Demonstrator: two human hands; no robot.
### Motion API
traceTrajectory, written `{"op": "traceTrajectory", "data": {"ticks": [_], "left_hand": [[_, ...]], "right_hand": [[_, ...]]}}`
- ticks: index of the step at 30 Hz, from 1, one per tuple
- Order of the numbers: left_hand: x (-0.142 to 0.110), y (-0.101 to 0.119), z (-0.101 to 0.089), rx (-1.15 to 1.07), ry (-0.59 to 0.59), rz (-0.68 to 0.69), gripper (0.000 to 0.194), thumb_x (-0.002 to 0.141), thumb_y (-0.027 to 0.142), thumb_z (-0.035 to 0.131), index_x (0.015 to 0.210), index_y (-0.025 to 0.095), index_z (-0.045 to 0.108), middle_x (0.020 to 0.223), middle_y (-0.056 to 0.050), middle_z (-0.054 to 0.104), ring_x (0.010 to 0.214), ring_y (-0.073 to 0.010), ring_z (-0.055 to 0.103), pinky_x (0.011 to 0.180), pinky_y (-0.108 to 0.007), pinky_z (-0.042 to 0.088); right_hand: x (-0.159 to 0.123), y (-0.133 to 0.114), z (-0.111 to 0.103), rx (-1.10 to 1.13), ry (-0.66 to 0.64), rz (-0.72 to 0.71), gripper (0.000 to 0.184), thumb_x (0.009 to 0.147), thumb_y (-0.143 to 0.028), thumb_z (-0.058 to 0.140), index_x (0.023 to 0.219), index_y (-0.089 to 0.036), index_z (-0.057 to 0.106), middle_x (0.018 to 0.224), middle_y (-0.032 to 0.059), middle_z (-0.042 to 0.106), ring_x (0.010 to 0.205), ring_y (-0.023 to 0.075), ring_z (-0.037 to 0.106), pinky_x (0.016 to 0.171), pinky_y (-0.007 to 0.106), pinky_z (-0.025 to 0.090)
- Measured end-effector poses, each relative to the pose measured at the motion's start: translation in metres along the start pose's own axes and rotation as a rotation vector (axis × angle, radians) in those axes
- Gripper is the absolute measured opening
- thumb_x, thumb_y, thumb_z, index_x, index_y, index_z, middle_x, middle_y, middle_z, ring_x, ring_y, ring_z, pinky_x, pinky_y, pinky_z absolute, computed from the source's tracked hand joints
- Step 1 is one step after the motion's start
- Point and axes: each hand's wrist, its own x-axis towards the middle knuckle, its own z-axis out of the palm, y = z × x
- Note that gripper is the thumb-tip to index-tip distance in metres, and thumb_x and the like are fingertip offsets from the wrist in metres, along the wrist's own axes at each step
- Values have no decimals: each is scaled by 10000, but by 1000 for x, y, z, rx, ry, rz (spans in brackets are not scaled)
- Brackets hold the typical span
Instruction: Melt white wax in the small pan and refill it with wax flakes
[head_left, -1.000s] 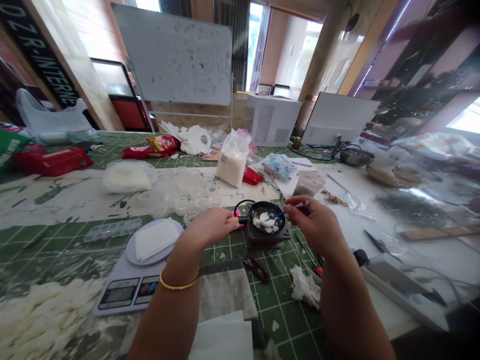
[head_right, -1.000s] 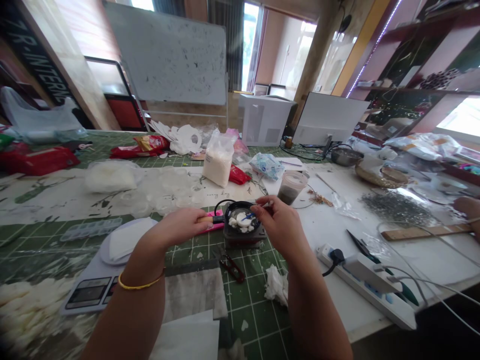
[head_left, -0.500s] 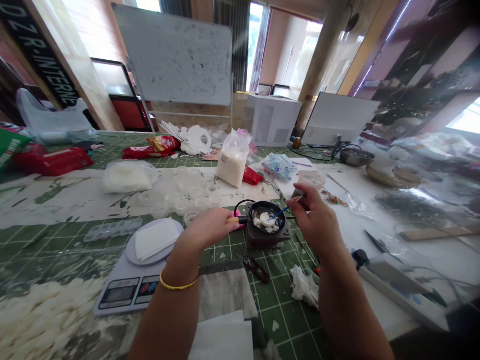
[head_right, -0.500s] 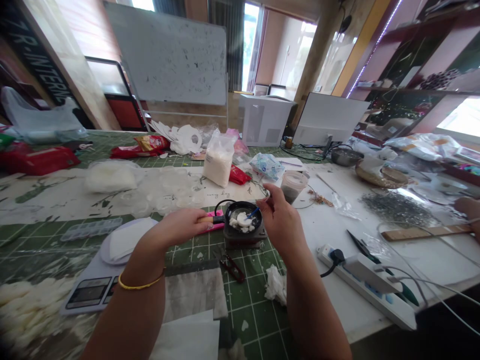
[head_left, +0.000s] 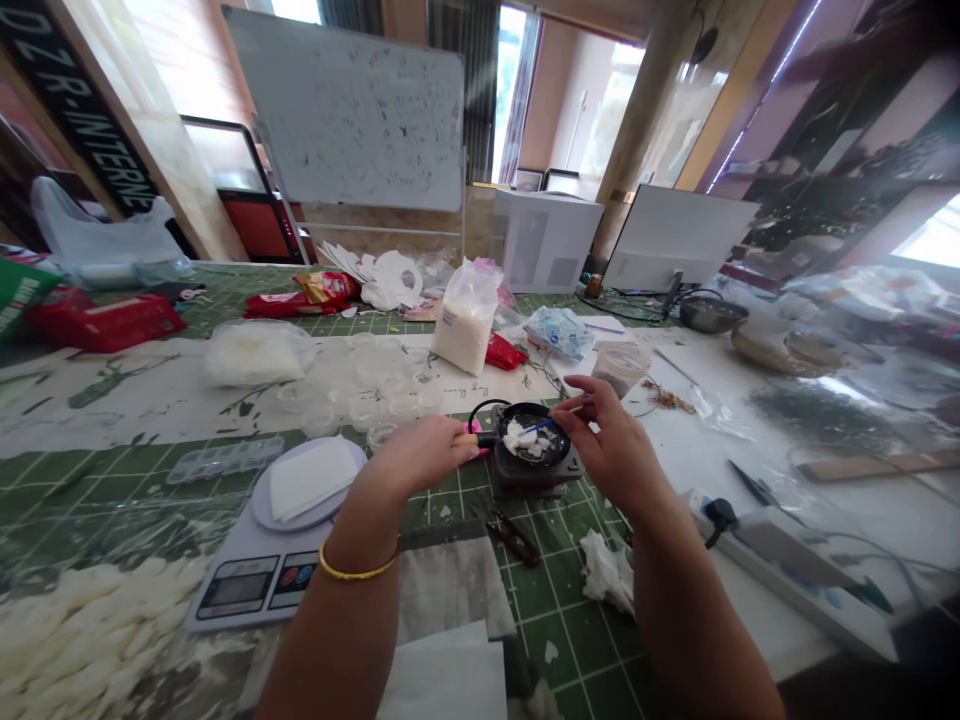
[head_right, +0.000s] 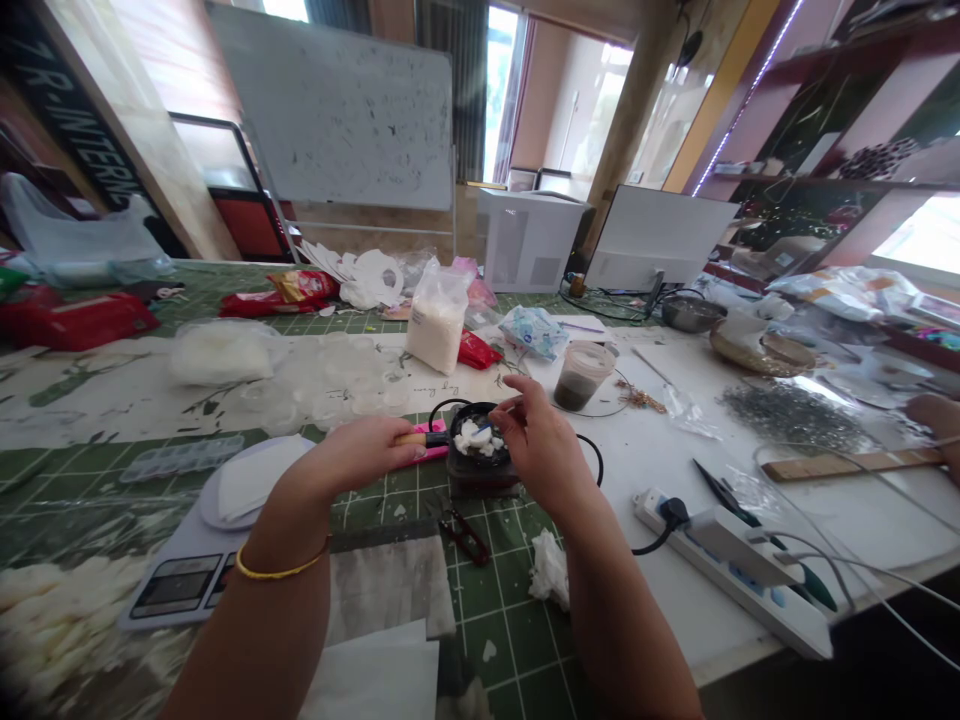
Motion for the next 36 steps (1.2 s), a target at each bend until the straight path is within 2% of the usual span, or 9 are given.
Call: {"op": "traceTrajectory", "data": {"ticks": [2, 5, 8, 16, 23, 36], "left_hand": [[0, 0, 0, 6, 0, -2, 365, 805, 498, 370, 701, 197, 546, 735, -40, 604, 633, -168, 516, 520, -264, 308], [1, 0, 1, 12, 11, 8, 359, 807, 487, 372, 699, 192, 547, 731, -42, 600, 635, -168, 520, 521, -260, 311], [1, 0, 1, 5, 12, 7, 349, 807, 480, 375, 707, 194, 549, 745, -44, 603, 638, -168, 520, 516, -260, 307], [1, -1, 2, -17, 6, 10, 367, 806, 499, 364, 674, 196, 525, 714, -40, 596, 606, -164, 505, 495, -262, 288], [1, -1, 2, -6, 11, 10, 355, 801, 492, 375, 683, 195, 530, 737, -40, 603, 617, -165, 515, 498, -267, 289], [1, 0, 2, -16, 14, 0, 368, 793, 518, 370, 689, 204, 533, 745, -37, 601, 631, -174, 512, 513, -271, 292]], "right_hand": [[0, -1, 1, 24, -4, -5, 317, 833, -324, 483, 1131, -216, 466, 893, 37, 662, 798, 164, 618, 715, 286, 449], [0, -4, 3, -26, -10, -29, 199, 819, -358, 507, 946, -217, 566, 813, 20, 654, 740, 152, 601, 683, 262, 432], [1, -4, 3, -95, -37, -70, 180, 822, -366, 503, 817, -216, 602, 733, 2, 635, 685, 135, 574, 642, 237, 403], [-2, -3, -3, -206, -16, -29, 226, 853, -374, 448, 829, -208, 600, 678, 2, 627, 608, 130, 546, 576, 232, 371], [0, -3, -6, -291, 5, -32, 213, 851, -336, 444, 803, -200, 602, 711, 26, 639, 660, 159, 557, 608, 257, 375], [-2, -2, -11, -299, -49, -89, 217, 862, -338, 443, 808, -211, 610, 746, 23, 655, 701, 166, 568, 657, 267, 382]]}}
